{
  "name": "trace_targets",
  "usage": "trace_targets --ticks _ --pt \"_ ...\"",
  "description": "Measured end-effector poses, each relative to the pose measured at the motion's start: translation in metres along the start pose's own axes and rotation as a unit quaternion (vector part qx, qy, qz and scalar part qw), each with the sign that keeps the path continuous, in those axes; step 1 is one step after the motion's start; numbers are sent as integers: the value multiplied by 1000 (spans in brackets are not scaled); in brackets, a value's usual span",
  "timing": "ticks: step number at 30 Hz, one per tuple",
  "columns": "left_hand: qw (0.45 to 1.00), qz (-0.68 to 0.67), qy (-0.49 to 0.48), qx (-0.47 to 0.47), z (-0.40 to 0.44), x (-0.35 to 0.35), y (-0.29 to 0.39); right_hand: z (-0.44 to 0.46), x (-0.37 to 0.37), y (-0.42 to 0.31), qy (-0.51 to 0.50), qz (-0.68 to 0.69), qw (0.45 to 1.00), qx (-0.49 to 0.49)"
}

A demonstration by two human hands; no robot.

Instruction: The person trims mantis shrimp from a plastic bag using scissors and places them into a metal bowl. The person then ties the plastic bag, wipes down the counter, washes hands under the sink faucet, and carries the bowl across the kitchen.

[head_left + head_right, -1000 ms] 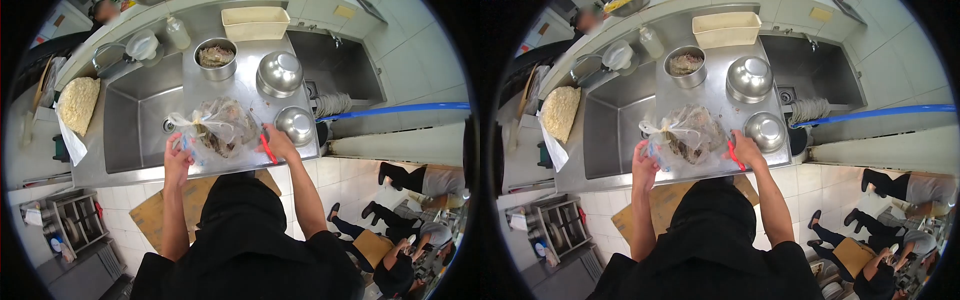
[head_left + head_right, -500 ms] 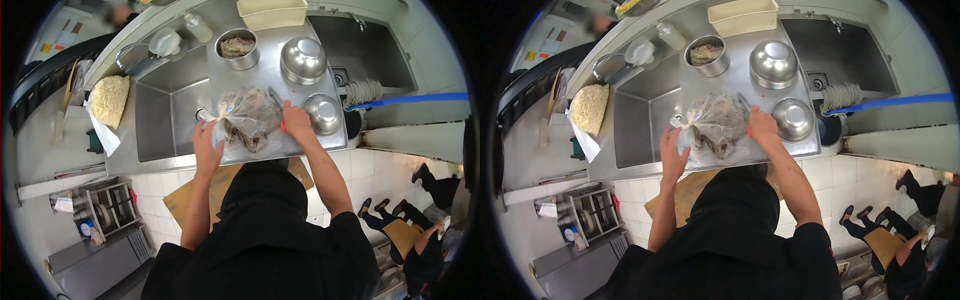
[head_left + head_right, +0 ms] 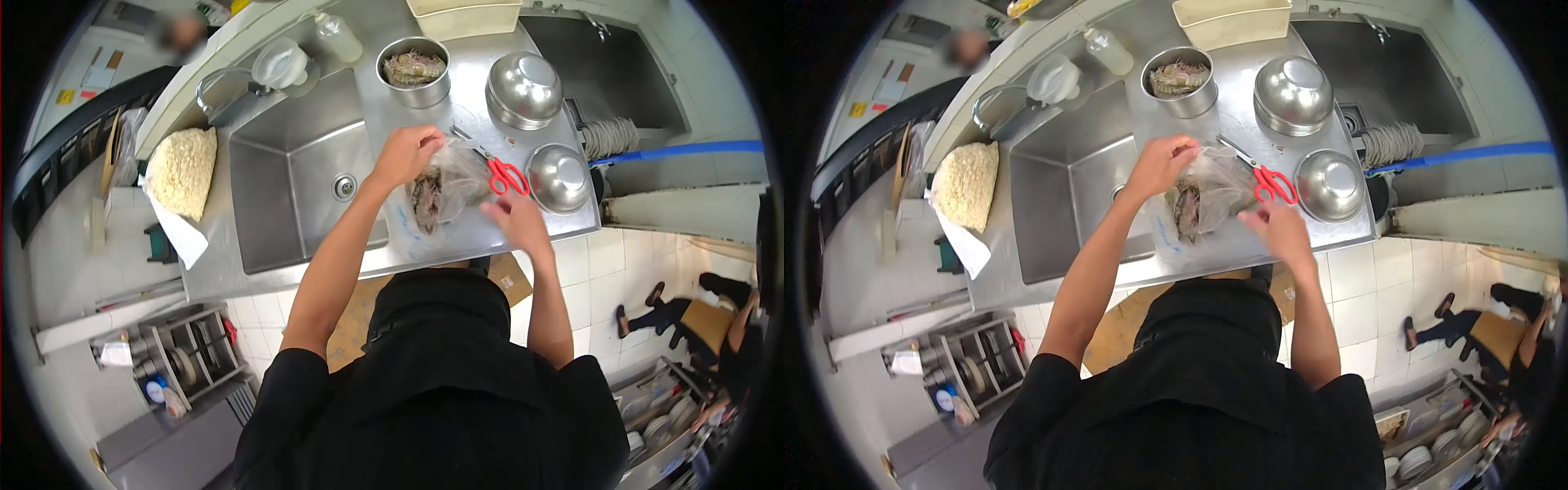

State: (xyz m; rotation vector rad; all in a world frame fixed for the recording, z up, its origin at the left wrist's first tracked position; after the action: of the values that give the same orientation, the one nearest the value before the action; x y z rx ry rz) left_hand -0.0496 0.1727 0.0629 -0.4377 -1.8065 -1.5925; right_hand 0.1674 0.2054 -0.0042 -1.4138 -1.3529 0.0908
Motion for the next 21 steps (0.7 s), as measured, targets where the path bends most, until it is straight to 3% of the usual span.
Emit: trace_targets --ticks 2,4,7,8,11,15,16,18,19,21 --pt "998 -48 -14 -27 8 2 -7 -12 -43 -3 -41 -16 998 -46" --pt "993 -114 -25 -32 14 5 -17 -18 -96 -5 59 78 995 2" --pt "972 -226 -55 -30 13 14 -23 -17 -136 -43 103 60 993 -16" --pt "962 -264 -72 -27 12 18 -22 -19 -135 -48 112 50 992 -25" --pt "916 -391 -85 7 14 30 -30 -42 -96 -45 292 80 951 -68" --pt "863 -495 -99 -31 10 55 -12 -78 -19 -57 465 133 873 -65" --pt "859 -501 -100 -37 8 56 -12 -76 -10 -53 489 232 841 -19" --pt "829 -551 -95 -5 2 50 -24 -77 6 -54 527 257 810 4" --pt "828 -553 -93 -8 -1 45 -34 -77 8 -52 527 254 811 7" --pt "827 -535 -171 18 -12 20 -53 -72 17 -50 514 102 851 -19"
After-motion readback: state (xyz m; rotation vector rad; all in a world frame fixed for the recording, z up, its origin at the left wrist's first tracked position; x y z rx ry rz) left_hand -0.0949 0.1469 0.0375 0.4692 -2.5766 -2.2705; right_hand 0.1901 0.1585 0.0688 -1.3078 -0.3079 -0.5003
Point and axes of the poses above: each hand's wrist, its own z-axis towards the middle knuckle, its own x-axis out of the back of the hand, y = z × x, the point moved 9 cm from there along z, towards the middle knuckle, and after that the axes turned 1 degree about x, right-handed, at the moved point
